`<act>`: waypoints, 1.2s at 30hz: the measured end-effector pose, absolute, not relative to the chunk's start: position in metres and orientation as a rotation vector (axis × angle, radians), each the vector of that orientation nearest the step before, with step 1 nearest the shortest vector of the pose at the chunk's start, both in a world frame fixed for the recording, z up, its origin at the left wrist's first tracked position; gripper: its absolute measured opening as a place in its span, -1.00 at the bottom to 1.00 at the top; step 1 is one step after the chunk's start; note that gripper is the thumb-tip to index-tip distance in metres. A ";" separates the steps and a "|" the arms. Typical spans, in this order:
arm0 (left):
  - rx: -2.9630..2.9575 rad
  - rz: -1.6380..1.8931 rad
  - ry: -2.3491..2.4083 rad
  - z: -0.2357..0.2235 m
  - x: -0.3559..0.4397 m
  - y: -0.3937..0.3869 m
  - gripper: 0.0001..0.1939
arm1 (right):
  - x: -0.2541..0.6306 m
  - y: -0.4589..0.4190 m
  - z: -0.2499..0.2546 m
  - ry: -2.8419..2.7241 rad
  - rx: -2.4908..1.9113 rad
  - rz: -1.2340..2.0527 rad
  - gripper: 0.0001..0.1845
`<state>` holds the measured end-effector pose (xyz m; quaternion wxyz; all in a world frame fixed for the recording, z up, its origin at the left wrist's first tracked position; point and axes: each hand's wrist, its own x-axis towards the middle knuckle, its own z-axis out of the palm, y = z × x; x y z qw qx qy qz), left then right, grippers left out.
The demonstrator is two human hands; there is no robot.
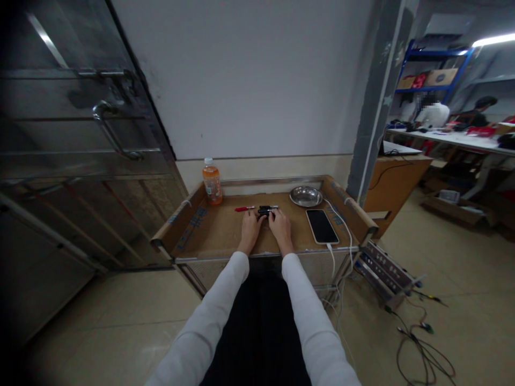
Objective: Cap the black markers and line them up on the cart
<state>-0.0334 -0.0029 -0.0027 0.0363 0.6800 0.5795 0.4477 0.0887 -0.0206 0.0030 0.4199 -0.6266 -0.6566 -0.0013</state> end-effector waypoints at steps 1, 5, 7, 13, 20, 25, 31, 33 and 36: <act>2.064 1.410 1.761 -0.002 -0.034 -0.003 -0.81 | 0.088 -0.021 0.003 -1.665 -1.595 -0.001 -0.72; 2.087 1.428 1.538 0.001 -0.042 -0.009 -0.79 | 0.088 -0.021 0.003 -1.733 -1.687 -0.022 -0.72; 2.193 1.295 1.333 0.001 -0.049 -0.014 -0.78 | 0.089 -0.021 0.003 -1.748 -1.700 -0.028 -0.72; 2.352 0.996 1.005 -0.001 -0.062 -0.023 -0.80 | 0.087 -0.022 0.004 -1.702 -1.711 -0.024 -0.71; 2.312 1.076 1.142 -0.001 -0.050 -0.011 -0.82 | 0.088 -0.025 0.006 -1.684 -1.676 -0.028 -0.67; 2.251 1.146 1.263 0.003 -0.042 -0.006 -0.77 | 0.088 -0.028 0.007 -1.744 -1.700 -0.022 -0.66; 2.192 1.051 1.322 0.012 -0.045 -0.013 -0.84 | 0.086 -0.031 0.008 -1.809 -1.713 -0.029 -0.60; 2.256 0.983 1.398 0.016 -0.045 -0.018 -0.87 | 0.086 -0.031 0.008 -1.806 -1.722 -0.040 -0.59; 2.372 0.883 1.572 0.023 -0.042 -0.026 -0.93 | 0.086 -0.031 0.009 -1.776 -1.749 -0.051 -0.63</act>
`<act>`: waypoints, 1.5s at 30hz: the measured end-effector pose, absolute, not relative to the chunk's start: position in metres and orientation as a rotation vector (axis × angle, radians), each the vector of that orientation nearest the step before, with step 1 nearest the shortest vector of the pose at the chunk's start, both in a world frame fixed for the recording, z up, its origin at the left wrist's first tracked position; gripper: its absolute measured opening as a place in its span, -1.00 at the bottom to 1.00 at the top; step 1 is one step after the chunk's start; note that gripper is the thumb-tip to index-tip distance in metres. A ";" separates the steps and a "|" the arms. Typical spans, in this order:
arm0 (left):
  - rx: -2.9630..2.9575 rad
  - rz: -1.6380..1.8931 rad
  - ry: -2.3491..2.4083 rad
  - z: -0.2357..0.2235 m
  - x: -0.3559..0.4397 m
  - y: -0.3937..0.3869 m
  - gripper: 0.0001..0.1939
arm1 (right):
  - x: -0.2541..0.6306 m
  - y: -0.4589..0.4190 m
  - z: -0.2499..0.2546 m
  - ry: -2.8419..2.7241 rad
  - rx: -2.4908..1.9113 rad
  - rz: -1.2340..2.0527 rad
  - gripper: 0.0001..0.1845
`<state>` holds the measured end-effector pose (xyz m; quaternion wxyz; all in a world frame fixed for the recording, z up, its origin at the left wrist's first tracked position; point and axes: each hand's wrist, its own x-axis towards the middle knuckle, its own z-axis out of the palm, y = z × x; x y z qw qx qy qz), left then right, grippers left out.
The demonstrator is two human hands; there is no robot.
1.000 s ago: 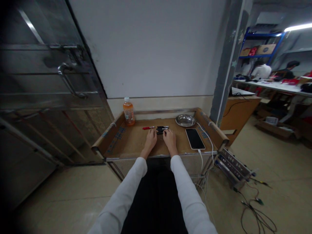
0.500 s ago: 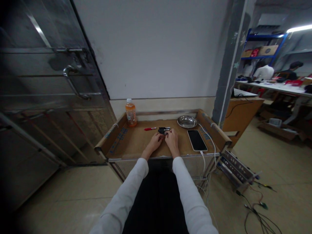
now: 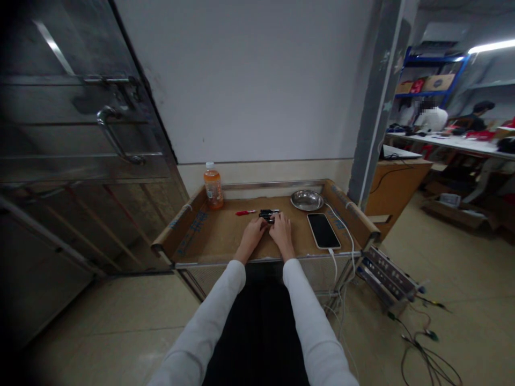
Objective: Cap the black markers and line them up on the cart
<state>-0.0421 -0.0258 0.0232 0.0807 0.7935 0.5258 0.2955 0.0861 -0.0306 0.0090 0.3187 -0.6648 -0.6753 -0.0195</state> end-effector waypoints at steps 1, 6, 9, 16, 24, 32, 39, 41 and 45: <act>2.393 0.841 1.626 0.026 -0.041 -0.028 -0.93 | 0.086 -0.031 0.009 -1.758 -1.764 -0.053 -0.65; 2.425 0.708 1.810 0.032 -0.038 -0.031 -0.87 | 0.086 -0.033 0.011 -1.678 -1.867 -0.068 -0.74; 2.433 0.643 1.855 0.032 -0.036 -0.029 -0.86 | 0.085 -0.034 0.012 -1.667 -1.894 -0.085 -0.74; 2.430 0.754 1.849 0.027 -0.032 -0.022 -0.83 | 0.085 -0.035 0.014 -1.679 -1.885 -0.078 -0.69; 2.131 1.218 2.027 0.018 -0.044 -0.011 -0.69 | 0.086 -0.033 0.012 -1.878 -1.662 0.041 -0.61; 2.149 1.016 2.147 0.017 -0.086 0.005 -0.66 | 0.086 -0.032 0.011 -1.892 -1.658 0.097 -0.59; 2.153 1.113 1.848 0.017 -0.112 0.003 -0.77 | 0.086 -0.027 0.008 -1.770 -1.585 0.030 -0.49; 2.160 1.139 1.572 0.016 -0.111 0.003 -0.79 | 0.085 -0.024 0.006 -1.739 -1.511 0.020 -0.43; 2.096 1.162 1.146 0.016 -0.096 0.004 -0.76 | 0.084 -0.023 0.003 -1.762 -1.380 0.089 -0.50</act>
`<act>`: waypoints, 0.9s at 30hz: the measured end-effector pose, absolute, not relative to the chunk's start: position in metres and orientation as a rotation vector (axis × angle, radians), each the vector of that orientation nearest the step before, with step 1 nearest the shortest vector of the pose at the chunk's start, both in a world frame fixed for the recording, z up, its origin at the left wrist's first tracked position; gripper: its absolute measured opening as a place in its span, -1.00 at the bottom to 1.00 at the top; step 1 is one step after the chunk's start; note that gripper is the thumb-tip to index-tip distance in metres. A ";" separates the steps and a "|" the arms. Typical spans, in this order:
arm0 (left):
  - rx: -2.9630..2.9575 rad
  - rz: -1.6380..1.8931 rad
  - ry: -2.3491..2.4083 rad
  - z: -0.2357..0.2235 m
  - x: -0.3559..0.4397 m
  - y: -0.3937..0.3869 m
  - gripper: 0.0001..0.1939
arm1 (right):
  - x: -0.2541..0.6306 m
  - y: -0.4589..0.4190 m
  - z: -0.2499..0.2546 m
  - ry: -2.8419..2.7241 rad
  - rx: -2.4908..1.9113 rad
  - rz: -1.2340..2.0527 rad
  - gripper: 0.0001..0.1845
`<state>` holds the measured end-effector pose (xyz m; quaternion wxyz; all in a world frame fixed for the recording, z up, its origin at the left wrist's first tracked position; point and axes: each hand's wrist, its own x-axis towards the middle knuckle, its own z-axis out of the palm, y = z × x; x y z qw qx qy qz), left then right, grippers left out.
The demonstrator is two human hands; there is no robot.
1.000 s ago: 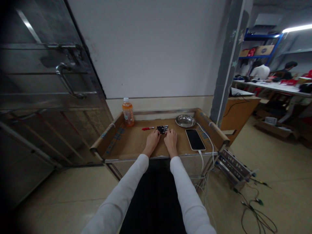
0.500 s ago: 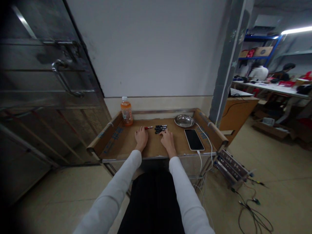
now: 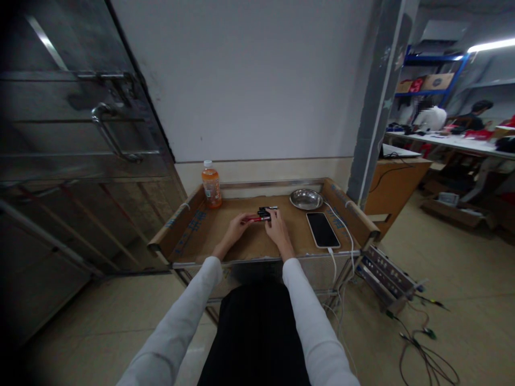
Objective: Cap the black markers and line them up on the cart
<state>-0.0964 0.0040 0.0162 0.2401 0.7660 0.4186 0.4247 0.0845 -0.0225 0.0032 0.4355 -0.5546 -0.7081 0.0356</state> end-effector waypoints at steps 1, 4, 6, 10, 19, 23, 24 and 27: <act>2.044 1.203 1.084 0.017 -0.091 0.004 -0.73 | 0.084 -0.022 0.003 -1.778 -1.370 0.111 -0.54; 1.881 1.312 0.979 0.023 -0.076 0.005 -0.58 | 0.084 -0.022 0.002 -1.804 -1.387 0.141 -0.61; 1.824 1.352 0.944 0.029 -0.069 0.006 -0.53 | 0.084 -0.021 0.002 -1.800 -1.392 0.154 -0.63; 1.769 1.410 0.907 0.038 -0.068 0.006 -0.52 | 0.084 -0.019 0.001 -1.781 -1.357 0.227 -0.67; 1.650 1.510 1.019 0.041 -0.087 0.006 -0.65 | 0.085 -0.015 -0.001 -1.803 -1.285 0.224 -0.79; 1.586 1.539 1.098 0.033 -0.095 0.006 -0.69 | 0.087 -0.015 -0.001 -1.772 -1.299 0.218 -0.79; 1.594 1.517 1.119 0.029 -0.096 0.005 -0.69 | 0.087 -0.016 -0.001 -1.749 -1.311 0.213 -0.78; 1.696 1.364 1.166 0.018 -0.095 0.003 -0.73 | 0.089 -0.018 0.001 -1.665 -1.357 0.185 -0.72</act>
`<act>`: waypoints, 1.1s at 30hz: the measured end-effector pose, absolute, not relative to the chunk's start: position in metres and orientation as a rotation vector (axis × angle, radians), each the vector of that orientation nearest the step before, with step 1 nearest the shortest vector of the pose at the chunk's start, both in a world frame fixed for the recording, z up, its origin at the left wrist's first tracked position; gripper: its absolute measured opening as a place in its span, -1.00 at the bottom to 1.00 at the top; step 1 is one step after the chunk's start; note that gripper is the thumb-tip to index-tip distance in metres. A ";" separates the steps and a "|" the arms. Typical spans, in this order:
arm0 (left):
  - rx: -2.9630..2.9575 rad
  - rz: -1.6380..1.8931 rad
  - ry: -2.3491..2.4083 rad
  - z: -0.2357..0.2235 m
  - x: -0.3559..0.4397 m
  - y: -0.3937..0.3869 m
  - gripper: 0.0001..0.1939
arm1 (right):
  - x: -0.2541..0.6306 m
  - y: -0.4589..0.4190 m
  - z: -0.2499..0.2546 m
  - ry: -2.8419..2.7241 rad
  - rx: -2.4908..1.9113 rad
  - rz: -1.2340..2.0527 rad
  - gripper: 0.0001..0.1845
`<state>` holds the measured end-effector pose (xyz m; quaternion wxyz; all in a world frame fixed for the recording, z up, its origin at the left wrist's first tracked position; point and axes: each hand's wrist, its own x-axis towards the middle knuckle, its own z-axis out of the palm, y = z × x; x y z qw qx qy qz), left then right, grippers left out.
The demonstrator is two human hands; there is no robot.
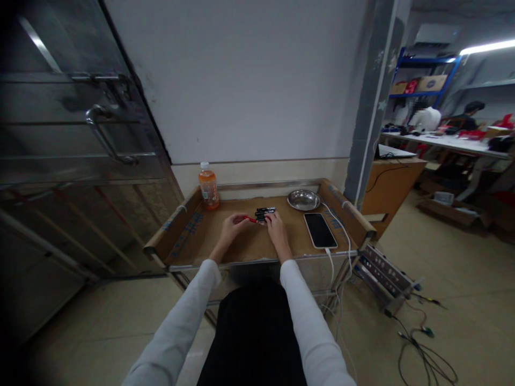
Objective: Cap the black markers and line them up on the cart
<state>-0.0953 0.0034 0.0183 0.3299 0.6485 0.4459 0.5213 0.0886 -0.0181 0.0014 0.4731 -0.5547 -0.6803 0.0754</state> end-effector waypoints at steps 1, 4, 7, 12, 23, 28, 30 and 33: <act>1.755 1.314 1.185 0.015 -0.093 0.003 -0.76 | 0.089 -0.019 0.002 -1.645 -1.367 0.176 -0.71; 1.913 1.183 1.294 0.007 -0.084 0.002 -0.85 | 0.089 -0.021 0.004 -1.631 -1.375 0.167 -0.69; 2.056 1.151 1.366 0.004 -0.072 0.003 -0.87 | 0.088 -0.021 0.005 -1.658 -1.367 0.174 -0.69; 2.255 1.140 1.405 0.001 -0.059 0.009 -0.88 | 0.088 -0.016 -0.002 -1.735 -1.341 0.193 -0.71; 2.369 1.189 1.470 0.005 -0.057 0.002 -0.81 | 0.090 -0.010 -0.013 -1.834 -1.283 0.158 -0.59; 2.535 1.039 1.402 0.010 -0.053 -0.003 -0.88 | 0.090 -0.013 -0.008 -1.836 -1.310 0.143 -0.65; 2.550 1.015 1.418 0.011 -0.052 -0.003 -0.90 | 0.089 -0.015 -0.006 -1.832 -1.319 0.140 -0.65; 2.554 0.987 1.509 0.012 -0.051 -0.005 -0.91 | 0.089 -0.018 -0.004 -1.803 -1.382 0.102 -0.65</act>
